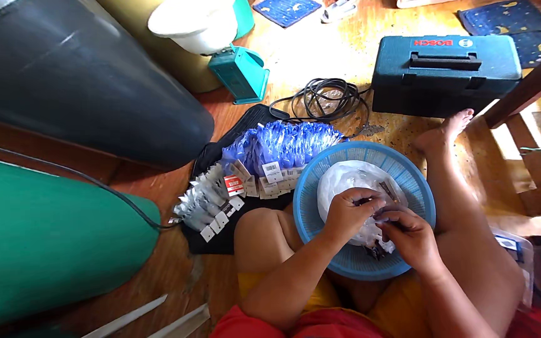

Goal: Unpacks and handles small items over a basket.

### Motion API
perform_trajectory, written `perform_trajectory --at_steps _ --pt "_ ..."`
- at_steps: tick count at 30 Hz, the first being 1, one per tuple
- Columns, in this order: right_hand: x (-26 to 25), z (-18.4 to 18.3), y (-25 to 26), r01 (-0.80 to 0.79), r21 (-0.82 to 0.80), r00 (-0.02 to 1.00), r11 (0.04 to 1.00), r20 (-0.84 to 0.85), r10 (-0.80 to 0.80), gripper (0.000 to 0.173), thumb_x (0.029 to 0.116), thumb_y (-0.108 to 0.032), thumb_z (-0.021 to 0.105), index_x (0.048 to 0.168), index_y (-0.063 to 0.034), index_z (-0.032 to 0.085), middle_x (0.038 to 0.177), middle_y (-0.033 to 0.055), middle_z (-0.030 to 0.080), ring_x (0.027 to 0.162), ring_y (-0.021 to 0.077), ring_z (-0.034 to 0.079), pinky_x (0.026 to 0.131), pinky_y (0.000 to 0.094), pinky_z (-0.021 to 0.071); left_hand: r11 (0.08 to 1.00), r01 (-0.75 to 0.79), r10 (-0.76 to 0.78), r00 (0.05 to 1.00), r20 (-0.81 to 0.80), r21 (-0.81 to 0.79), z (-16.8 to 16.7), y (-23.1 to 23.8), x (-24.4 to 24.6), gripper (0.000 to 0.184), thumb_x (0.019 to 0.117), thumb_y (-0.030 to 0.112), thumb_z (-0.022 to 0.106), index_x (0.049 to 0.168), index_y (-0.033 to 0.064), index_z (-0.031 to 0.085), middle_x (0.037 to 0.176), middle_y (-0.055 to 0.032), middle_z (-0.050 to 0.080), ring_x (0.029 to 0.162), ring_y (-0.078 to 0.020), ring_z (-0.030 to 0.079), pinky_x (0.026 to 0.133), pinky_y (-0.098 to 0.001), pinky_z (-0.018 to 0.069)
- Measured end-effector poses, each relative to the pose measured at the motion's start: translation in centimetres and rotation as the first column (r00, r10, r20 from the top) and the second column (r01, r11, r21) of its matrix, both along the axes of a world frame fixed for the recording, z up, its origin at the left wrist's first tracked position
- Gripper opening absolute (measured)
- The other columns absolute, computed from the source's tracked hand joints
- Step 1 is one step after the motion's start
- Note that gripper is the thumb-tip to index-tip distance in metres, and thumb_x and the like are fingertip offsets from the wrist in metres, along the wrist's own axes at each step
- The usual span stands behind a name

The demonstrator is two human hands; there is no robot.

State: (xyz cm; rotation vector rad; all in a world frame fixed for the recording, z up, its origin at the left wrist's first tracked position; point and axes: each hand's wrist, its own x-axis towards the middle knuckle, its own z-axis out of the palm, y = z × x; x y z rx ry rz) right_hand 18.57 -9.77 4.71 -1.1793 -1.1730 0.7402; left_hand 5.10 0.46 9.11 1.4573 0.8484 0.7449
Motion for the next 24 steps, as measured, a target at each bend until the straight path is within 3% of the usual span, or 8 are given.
perform_trajectory --at_steps 4,7,12,20,22,24 --pt "0.40 -0.08 -0.11 -0.001 -0.039 0.998 0.999 -0.058 -0.001 0.009 0.0929 -0.001 0.066 0.098 -0.0036 0.074 0.102 0.0032 0.071 0.069 0.0050 0.065 0.059 0.0206 0.0579 0.985 0.064 -0.071 0.997 -0.041 -0.161 -0.14 0.29 -0.56 0.020 0.0991 0.015 0.066 0.107 -0.0015 0.073 0.093 -0.0050 0.073 0.080 -0.0089 0.069 0.078 -0.0269 0.0592" --pt "0.76 -0.22 -0.19 -0.004 -0.091 0.997 0.996 -0.071 -0.003 0.009 0.0927 -0.001 0.066 0.099 -0.0033 0.073 0.100 0.0023 0.071 0.067 0.0046 0.064 0.058 0.0211 0.0577 0.971 0.098 -0.108 0.994 -0.033 -0.218 -0.39 0.31 -0.79 0.019 0.0970 0.013 0.067 0.109 -0.0017 0.073 0.097 -0.0059 0.073 0.084 -0.0096 0.069 0.080 -0.0275 0.0591" --pt "1.05 -0.24 -0.19 0.003 -0.144 1.000 0.990 -0.020 -0.006 0.010 0.0922 -0.002 0.066 0.098 -0.0038 0.074 0.098 0.0022 0.071 0.065 0.0039 0.063 0.057 0.0200 0.0563 0.987 0.042 -0.058 0.993 -0.101 -0.154 -0.04 0.72 -0.59 0.014 0.0960 0.010 0.068 0.103 -0.0008 0.074 0.090 -0.0044 0.073 0.079 -0.0080 0.069 0.077 -0.0251 0.0590" --pt "0.99 -0.28 -0.17 0.038 -0.160 0.995 0.986 0.095 -0.023 0.010 0.0920 -0.004 0.066 0.099 -0.0040 0.074 0.098 0.0029 0.070 0.067 0.0020 0.063 0.058 0.0180 0.0558 1.000 0.017 -0.019 0.986 -0.164 -0.009 0.32 0.75 -0.80 0.013 0.0937 0.010 0.072 0.103 0.0026 0.077 0.094 -0.0043 0.076 0.084 -0.0066 0.070 0.081 -0.0234 0.0587" --pt "0.96 -0.28 -0.13 0.045 -0.147 0.994 0.988 0.104 -0.030 0.010 0.0921 -0.004 0.066 0.099 -0.0041 0.074 0.098 0.0024 0.070 0.067 0.0018 0.063 0.059 0.0175 0.0557 0.999 0.003 0.003 0.994 -0.112 0.053 0.20 0.43 -0.86 0.016 0.0926 0.008 0.073 0.106 0.0004 0.076 0.097 -0.0058 0.076 0.089 -0.0077 0.071 0.085 -0.0243 0.0591" --pt "0.91 -0.24 -0.09 0.048 -0.117 0.993 0.992 0.112 -0.035 0.011 0.0922 -0.004 0.066 0.099 -0.0036 0.074 0.099 0.0027 0.070 0.068 0.0019 0.063 0.060 0.0173 0.0562 0.993 -0.002 0.008 0.999 -0.049 0.117 0.27 0.07 -0.95 0.027 0.0922 0.007 0.072 0.117 -0.0028 0.070 0.098 -0.0069 0.076 0.090 -0.0098 0.072 0.084 -0.0258 0.0602"
